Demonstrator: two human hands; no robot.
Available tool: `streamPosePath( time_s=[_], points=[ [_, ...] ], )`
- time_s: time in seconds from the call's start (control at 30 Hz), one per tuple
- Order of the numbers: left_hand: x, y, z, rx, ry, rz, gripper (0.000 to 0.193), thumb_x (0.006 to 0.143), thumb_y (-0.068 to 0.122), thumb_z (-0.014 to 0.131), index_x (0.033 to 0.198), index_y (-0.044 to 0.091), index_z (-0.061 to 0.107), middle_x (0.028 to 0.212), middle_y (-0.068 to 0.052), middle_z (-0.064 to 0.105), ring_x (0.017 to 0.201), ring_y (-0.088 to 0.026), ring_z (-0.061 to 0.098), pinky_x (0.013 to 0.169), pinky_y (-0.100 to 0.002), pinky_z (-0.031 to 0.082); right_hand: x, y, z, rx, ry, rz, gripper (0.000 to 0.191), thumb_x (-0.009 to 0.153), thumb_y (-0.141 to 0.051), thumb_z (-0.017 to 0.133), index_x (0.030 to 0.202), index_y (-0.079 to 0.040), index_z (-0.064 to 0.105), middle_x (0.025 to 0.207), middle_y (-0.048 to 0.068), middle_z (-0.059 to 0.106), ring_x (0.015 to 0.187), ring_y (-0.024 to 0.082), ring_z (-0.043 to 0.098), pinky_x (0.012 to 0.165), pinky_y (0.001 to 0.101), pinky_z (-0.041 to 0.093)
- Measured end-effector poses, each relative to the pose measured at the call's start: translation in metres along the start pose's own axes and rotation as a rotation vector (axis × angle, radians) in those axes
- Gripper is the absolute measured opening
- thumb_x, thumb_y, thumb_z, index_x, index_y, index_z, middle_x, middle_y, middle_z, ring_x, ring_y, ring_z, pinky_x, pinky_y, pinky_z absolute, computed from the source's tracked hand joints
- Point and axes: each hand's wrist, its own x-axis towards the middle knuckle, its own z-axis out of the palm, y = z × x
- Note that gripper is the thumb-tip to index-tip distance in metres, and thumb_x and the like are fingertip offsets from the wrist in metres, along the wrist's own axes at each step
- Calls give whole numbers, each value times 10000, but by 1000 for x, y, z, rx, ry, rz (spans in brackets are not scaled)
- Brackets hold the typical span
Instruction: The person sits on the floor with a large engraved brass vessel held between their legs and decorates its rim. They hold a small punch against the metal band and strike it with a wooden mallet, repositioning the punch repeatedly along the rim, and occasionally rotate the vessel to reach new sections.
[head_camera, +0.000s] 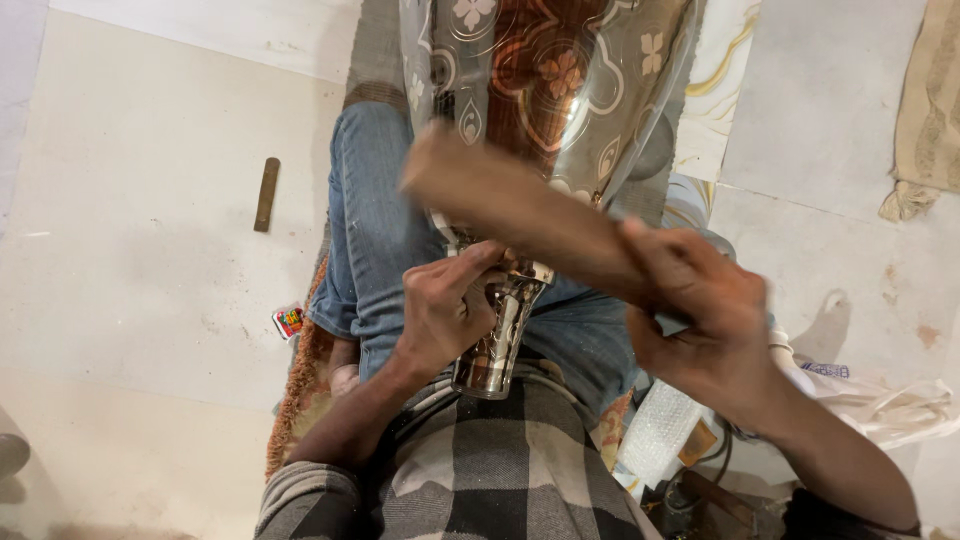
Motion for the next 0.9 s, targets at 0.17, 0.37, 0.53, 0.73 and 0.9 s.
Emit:
streamPosePath(
  time_s=[0.17,0.37,0.53,0.73,0.9],
  points=[
    [-4,-10,-1,92,-111,48,353,799,-68,590,1134,-5,683,877,-124,780,721,-214,777,682,-332,651,-1,1,8,167,53,-69,706,804,6,674,1458,-245,583,1168,64,716,746,120,663,577,257,572],
    [9,-16,-2,0,-136,117,405,866,-128,526,1231,5,639,1059,-155,776,843,-225,799,689,-304,688,-29,2,18,352,123,225,759,692,99,659,1421,-106,624,1114,87,727,779,108,673,668,243,546],
    [27,-15,-13,54,-301,178,493,831,-132,557,1266,78,655,1060,-113,787,785,-194,775,609,-284,657,-46,17,42,615,247,286,762,697,125,676,1428,-84,635,1046,69,743,834,80,661,730,214,514],
    [37,-21,-17,133,-469,224,544,834,-108,620,1268,211,695,983,-30,799,691,-135,744,555,-272,628,-67,26,49,420,410,80,741,747,62,784,1440,-102,580,1201,151,702,1018,145,723,810,236,587],
    [24,-32,-11,107,-453,167,542,786,-138,581,1217,162,718,975,-8,823,587,-116,719,573,-267,650,-55,26,36,148,291,-54,753,707,61,775,1416,-89,568,1215,178,682,965,210,717,760,279,624]
  ],
)
